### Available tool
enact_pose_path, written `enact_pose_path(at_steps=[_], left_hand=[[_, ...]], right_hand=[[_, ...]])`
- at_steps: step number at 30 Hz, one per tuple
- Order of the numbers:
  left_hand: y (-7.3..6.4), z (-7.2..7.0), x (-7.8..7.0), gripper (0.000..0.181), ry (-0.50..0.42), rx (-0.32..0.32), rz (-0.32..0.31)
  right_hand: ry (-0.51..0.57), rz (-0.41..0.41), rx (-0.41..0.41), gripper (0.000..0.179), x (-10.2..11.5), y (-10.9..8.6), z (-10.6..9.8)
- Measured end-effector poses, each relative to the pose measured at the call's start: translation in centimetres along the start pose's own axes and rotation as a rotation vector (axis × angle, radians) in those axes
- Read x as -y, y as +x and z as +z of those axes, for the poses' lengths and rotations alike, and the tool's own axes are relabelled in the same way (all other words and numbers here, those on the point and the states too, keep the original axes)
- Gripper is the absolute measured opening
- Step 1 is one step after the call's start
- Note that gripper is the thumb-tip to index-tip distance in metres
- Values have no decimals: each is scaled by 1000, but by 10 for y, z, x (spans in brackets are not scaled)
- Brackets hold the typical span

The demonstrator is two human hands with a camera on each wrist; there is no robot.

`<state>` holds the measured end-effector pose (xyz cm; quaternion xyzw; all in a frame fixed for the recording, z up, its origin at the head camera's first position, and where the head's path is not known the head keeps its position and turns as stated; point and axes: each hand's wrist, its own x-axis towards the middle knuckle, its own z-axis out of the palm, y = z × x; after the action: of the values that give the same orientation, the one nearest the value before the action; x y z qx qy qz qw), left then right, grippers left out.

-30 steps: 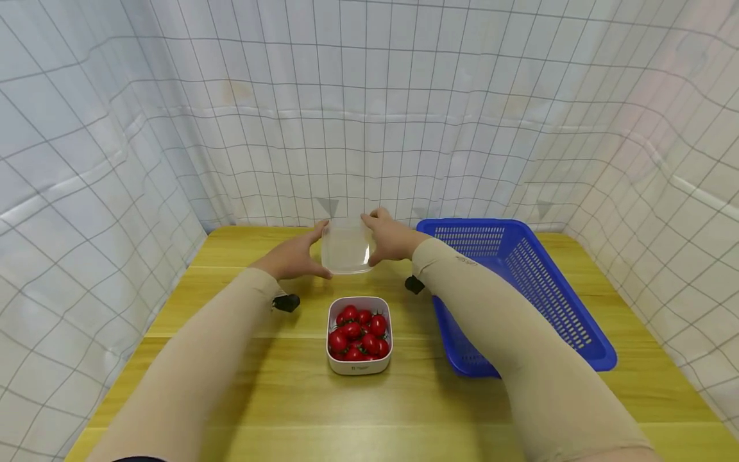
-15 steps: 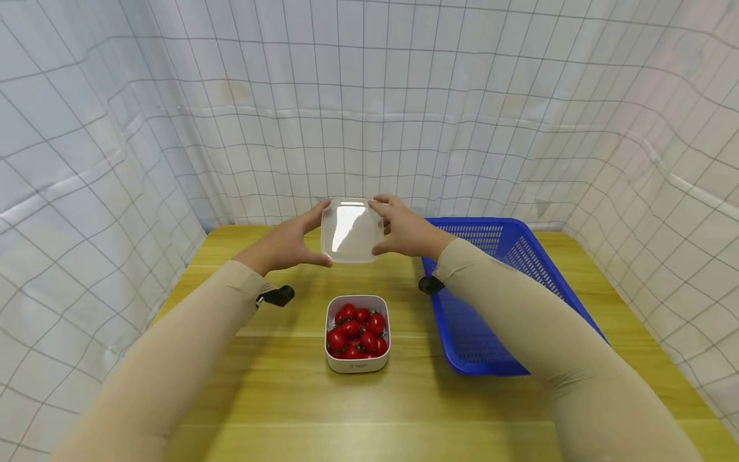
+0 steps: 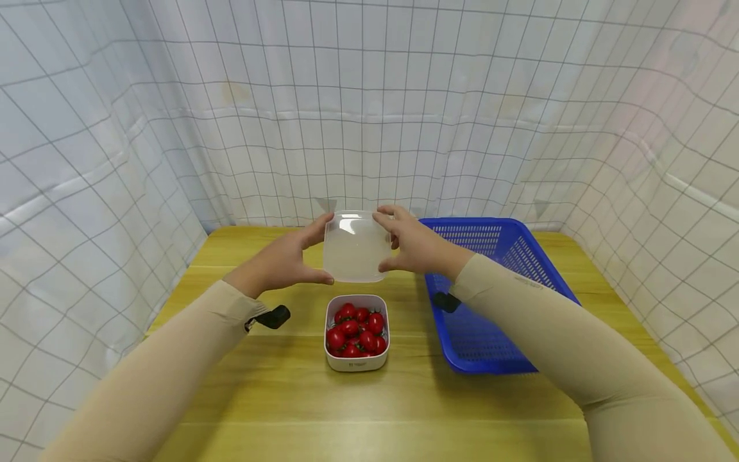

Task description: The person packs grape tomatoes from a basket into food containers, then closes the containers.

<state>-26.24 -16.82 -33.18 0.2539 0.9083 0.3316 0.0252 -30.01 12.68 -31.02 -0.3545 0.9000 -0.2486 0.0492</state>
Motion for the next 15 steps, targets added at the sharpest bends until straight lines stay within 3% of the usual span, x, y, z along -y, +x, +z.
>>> enact_pose_path(at_steps=[7,15], left_hand=[[-6,7,-7,103,16,-69,-40],[-9,9,-12,100,-24,-81,-48]], right_hand=[[-5,-23,8,103,3,-10,1],[-33,-42,30,101,6,-16,-2]])
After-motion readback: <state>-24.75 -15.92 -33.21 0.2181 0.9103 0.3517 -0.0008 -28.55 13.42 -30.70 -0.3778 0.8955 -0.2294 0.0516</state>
